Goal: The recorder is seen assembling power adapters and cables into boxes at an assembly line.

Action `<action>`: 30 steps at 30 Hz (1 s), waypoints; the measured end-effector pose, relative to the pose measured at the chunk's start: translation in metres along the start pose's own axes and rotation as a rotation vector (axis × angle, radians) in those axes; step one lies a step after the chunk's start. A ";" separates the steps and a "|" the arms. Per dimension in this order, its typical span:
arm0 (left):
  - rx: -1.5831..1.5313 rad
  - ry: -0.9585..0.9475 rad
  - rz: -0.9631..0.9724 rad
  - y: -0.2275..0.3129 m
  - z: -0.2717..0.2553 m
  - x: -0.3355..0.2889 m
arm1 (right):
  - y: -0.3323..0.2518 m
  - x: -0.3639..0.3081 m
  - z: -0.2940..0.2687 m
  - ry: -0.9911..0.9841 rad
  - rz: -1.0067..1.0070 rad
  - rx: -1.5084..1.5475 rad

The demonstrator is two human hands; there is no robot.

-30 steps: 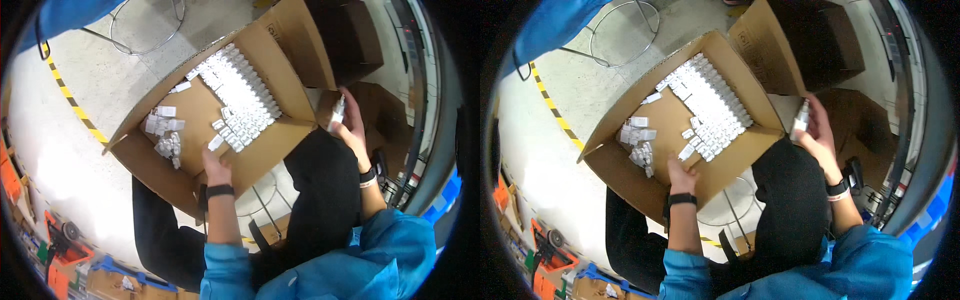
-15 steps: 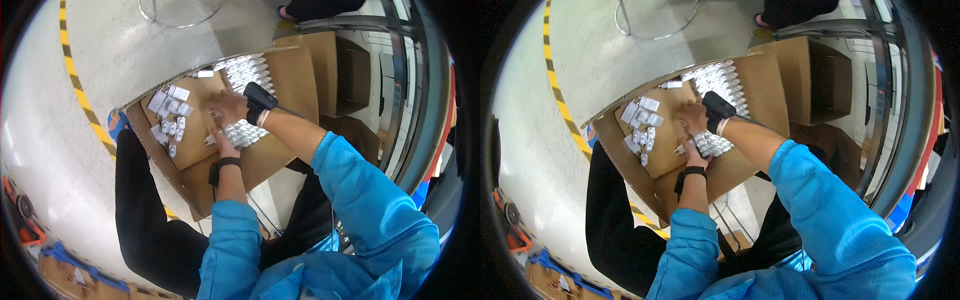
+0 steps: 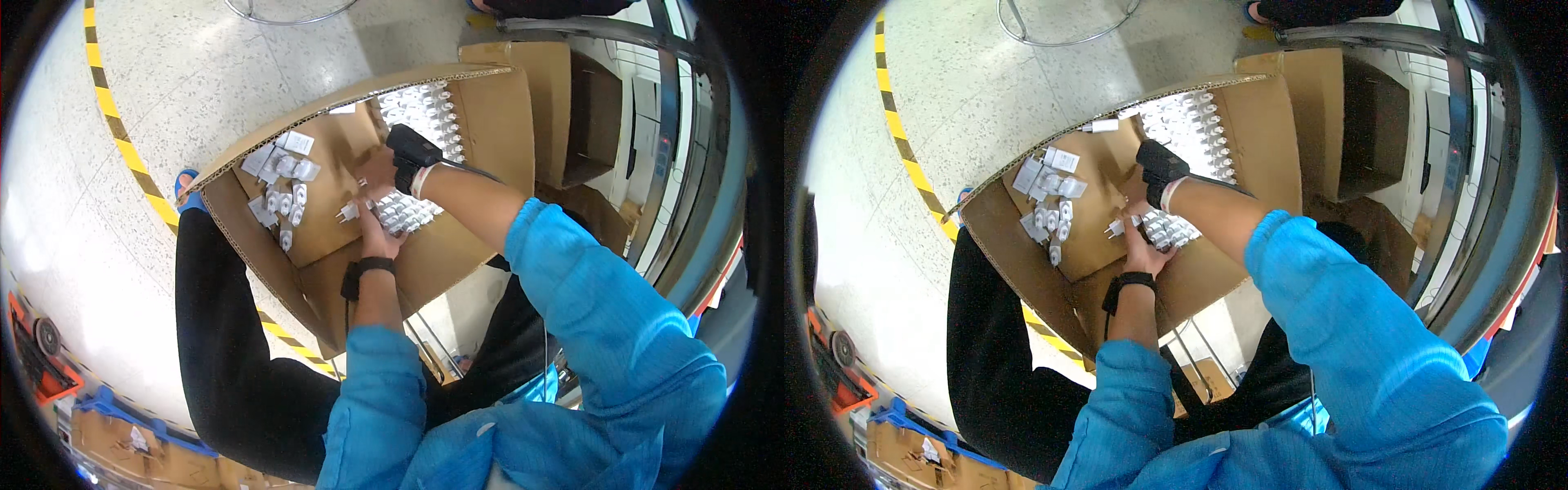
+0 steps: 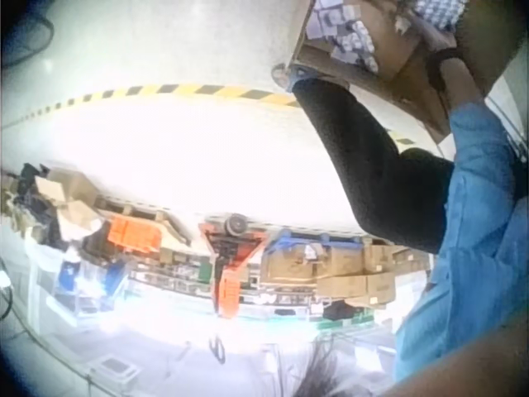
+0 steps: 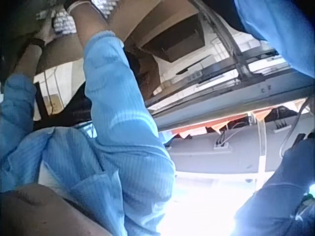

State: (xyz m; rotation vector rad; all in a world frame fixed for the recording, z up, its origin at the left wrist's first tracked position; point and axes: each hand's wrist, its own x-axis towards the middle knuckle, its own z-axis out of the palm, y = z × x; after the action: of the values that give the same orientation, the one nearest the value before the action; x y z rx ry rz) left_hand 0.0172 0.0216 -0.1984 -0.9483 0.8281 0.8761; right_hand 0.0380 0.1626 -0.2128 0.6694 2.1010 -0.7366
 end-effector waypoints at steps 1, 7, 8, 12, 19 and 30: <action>0.000 0.023 0.002 -0.002 0.000 -0.002 | -0.002 -0.005 -0.005 -0.018 0.006 -0.009; -0.020 0.056 0.053 -0.004 0.003 -0.003 | -0.016 -0.004 -0.056 -0.333 0.060 -0.052; 0.047 0.057 0.046 0.001 -0.003 -0.003 | -0.023 -0.002 -0.062 -0.335 0.045 -0.046; 0.232 0.029 -0.053 0.011 0.005 -0.001 | -0.011 0.003 -0.060 -0.448 0.029 0.030; 0.019 -0.121 -0.024 0.012 0.014 -0.011 | -0.008 0.004 -0.092 -0.517 -0.018 0.220; -0.014 0.016 0.032 -0.004 0.013 -0.007 | 0.011 0.014 -0.086 -0.759 0.076 0.477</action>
State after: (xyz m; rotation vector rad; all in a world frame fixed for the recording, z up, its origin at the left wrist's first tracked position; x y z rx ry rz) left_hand 0.0209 0.0306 -0.1862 -0.9581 0.8541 0.9038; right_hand -0.0054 0.2330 -0.1827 0.5842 1.2099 -1.2360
